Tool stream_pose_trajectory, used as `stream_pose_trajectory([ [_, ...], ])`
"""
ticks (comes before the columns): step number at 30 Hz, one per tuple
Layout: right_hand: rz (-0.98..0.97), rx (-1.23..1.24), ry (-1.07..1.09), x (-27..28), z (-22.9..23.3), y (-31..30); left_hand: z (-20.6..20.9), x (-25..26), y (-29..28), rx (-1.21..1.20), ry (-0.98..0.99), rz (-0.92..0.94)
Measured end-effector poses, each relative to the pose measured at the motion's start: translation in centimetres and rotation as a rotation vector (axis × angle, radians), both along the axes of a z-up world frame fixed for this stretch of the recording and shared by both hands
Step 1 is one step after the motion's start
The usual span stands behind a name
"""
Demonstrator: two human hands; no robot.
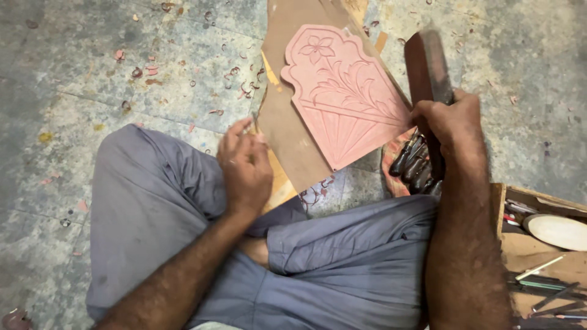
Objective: The person carves a decorative floral pattern into a wooden panel using a chisel and a mallet.
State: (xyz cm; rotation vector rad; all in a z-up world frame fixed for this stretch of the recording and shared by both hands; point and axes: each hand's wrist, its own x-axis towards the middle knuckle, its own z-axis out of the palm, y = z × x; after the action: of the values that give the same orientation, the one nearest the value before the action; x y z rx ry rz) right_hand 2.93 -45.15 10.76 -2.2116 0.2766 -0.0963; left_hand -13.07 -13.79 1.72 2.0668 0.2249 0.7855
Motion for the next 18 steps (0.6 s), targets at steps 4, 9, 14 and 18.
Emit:
stream_pose_trajectory([
  [4,0.011,0.022,-0.049,0.1,-0.5,0.0,1.2,-1.3,-1.6,0.035,-0.008,-0.038],
  [9,0.006,-0.023,-0.070,-0.4,-0.2,0.5,1.1,-1.6,-1.8,0.030,0.028,-0.049],
  [14,0.038,-0.043,0.100,-0.9,0.5,2.5,0.8,-1.5,-1.9,-0.041,0.033,-0.058],
  [18,0.148,0.197,-0.025,-0.6,-0.3,4.0,0.6,-1.8,-3.2,-0.057,0.052,-0.077],
])
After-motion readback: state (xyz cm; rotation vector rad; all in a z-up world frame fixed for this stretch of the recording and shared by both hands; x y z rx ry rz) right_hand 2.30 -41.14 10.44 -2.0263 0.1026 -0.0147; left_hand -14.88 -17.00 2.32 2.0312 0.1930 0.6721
